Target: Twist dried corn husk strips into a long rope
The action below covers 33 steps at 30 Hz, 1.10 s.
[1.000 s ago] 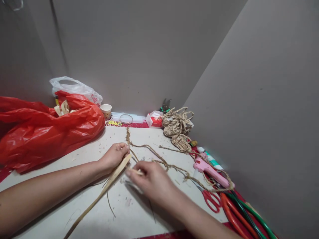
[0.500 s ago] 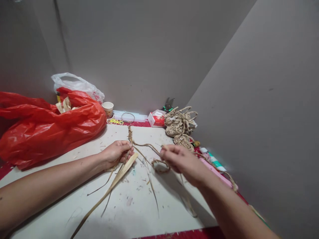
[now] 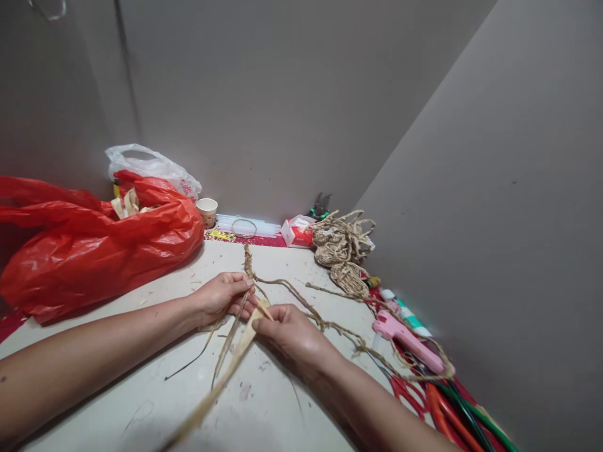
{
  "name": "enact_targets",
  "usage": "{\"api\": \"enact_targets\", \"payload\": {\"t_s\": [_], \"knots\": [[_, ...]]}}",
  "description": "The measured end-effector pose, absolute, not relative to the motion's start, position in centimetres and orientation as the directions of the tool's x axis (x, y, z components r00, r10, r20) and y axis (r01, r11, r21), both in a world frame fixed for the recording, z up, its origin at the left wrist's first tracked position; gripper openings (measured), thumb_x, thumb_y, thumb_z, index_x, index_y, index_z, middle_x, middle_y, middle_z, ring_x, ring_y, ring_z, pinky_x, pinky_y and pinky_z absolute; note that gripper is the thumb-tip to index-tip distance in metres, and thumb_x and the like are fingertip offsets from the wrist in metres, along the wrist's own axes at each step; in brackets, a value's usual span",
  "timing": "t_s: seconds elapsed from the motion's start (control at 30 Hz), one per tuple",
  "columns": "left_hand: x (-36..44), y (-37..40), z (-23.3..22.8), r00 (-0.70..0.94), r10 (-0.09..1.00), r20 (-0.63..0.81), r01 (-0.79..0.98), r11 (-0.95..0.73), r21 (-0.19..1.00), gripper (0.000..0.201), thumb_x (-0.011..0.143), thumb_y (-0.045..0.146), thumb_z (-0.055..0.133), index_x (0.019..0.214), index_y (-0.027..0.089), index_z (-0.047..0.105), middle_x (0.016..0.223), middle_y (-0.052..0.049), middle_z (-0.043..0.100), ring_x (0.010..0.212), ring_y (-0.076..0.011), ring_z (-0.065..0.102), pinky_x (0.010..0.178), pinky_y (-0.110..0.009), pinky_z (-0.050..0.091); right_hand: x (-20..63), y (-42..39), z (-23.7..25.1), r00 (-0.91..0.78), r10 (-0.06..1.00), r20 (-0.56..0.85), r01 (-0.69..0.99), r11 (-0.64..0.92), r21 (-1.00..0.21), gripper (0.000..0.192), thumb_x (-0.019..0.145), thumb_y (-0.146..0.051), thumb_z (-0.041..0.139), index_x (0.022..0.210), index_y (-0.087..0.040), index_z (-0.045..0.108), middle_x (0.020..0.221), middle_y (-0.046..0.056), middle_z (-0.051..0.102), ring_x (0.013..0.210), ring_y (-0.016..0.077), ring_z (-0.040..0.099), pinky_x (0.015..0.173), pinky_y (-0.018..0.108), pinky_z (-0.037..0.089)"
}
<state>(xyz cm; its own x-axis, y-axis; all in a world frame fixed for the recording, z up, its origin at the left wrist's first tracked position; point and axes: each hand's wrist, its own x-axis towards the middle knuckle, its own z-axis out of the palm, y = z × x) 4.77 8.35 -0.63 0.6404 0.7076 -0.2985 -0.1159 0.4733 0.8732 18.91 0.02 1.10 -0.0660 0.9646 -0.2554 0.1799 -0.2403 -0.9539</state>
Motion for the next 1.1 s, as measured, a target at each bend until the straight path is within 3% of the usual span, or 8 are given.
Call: {"api": "enact_targets", "payload": {"t_s": [0.1,0.23,0.4,0.57,0.73,0.87,1.0,1.1], "knots": [[4.9,8.2,-0.7,0.644,0.703,-0.302,-0.081,0.455,0.887,0.016,0.083,0.025,0.05,0.073,0.013,0.047,0.066,-0.006,0.063,0.05,-0.011,0.061,0.045,-0.019,0.045,20.9,-0.3,4.1,-0.121,0.927,-0.355,0.17,-0.333,-0.927,0.042,0.063,-0.043,0.072,0.05,-0.018,0.041,0.041,-0.009,0.027,0.037,0.0033,0.016,0.036,0.02,0.012],[5.1,7.7,-1.1,0.598,0.754,-0.273,-0.047,0.373,0.927,0.019,0.083,0.028,0.05,0.071,0.015,0.045,0.056,-0.001,0.059,0.037,-0.0076,0.051,0.037,-0.017,0.038,21.5,0.7,8.4,0.05,0.981,-0.186,-0.059,-0.183,-0.981,0.041,0.066,-0.038,0.069,0.053,-0.02,0.035,0.041,-0.009,0.028,0.037,0.0027,0.013,0.034,0.018,0.009],[5.2,7.5,-1.5,0.592,0.773,-0.229,-0.057,0.324,0.944,0.016,0.08,0.025,0.048,0.068,0.015,0.046,0.052,-0.001,0.056,0.035,-0.0082,0.047,0.034,-0.019,0.035,15.3,4.9,10.3,0.102,0.994,-0.039,-0.212,-0.017,-0.977,0.021,0.069,-0.028,0.064,0.062,-0.016,0.048,0.052,-0.005,0.051,0.035,0.0012,0.017,0.032,0.016,0.011],[5.0,7.6,-1.1,0.56,0.795,-0.234,-0.14,0.369,0.919,0.018,0.08,0.026,0.044,0.072,0.012,0.052,0.052,-0.002,0.055,0.037,-0.0112,0.05,0.041,-0.025,0.041,9.2,7.1,9.2,-0.188,0.96,-0.209,-0.017,-0.216,-0.976,0.019,0.081,-0.032,0.055,0.078,-0.013,0.058,0.06,-0.001,0.057,0.037,0.0023,0.023,0.033,0.015,0.011],[4.7,8.3,-1.3,0.646,0.726,-0.236,-0.134,0.412,0.901,0.02,0.08,0.028,0.051,0.072,0.009,0.053,0.06,-0.006,0.06,0.046,-0.0125,0.058,0.048,-0.024,0.045,13.6,5.2,9.5,-0.075,0.985,-0.153,-0.007,-0.153,-0.988,0.02,0.082,-0.034,0.054,0.086,-0.015,0.058,0.053,-0.007,0.042,0.038,0.0027,0.024,0.034,0.014,0.015],[4.5,8.9,-1.4,0.693,0.669,-0.268,-0.13,0.481,0.867,0.019,0.077,0.029,0.059,0.074,0.012,0.05,0.066,-0.005,0.063,0.052,-0.013,0.062,0.05,-0.022,0.047,18.2,1.7,8.7,-0.069,0.955,-0.288,-0.029,-0.29,-0.957,0.028,0.081,-0.042,0.053,0.075,-0.015,0.056,0.049,-0.006,0.042,0.034,0.0031,0.023,0.031,0.015,0.018],[4.4,9.0,-1.2,0.708,0.657,-0.259,-0.135,0.486,0.863,0.023,0.076,0.031,0.062,0.075,0.011,0.051,0.068,-0.006,0.063,0.054,-0.0126,0.062,0.049,-0.021,0.048,18.1,-2.5,6.2,-0.185,0.878,-0.441,0.043,-0.441,-0.896,0.039,0.083,-0.051,0.044,0.075,-0.015,0.056,0.052,0.0,0.053,0.037,0.0086,0.042,0.037,0.021,0.037],[4.4,9.1,-1.2,0.711,0.66,-0.242,-0.144,0.473,0.869,0.023,0.076,0.031,0.062,0.075,0.011,0.052,0.068,-0.005,0.062,0.054,-0.0119,0.062,0.049,-0.021,0.048,17.1,-3.6,5.3,-0.284,0.889,-0.358,0.33,-0.26,-0.907,0.048,0.084,-0.057,0.039,0.07,-0.015,0.056,0.061,0.005,0.059,0.052,0.0133,0.053,0.051,0.025,0.043]]}}
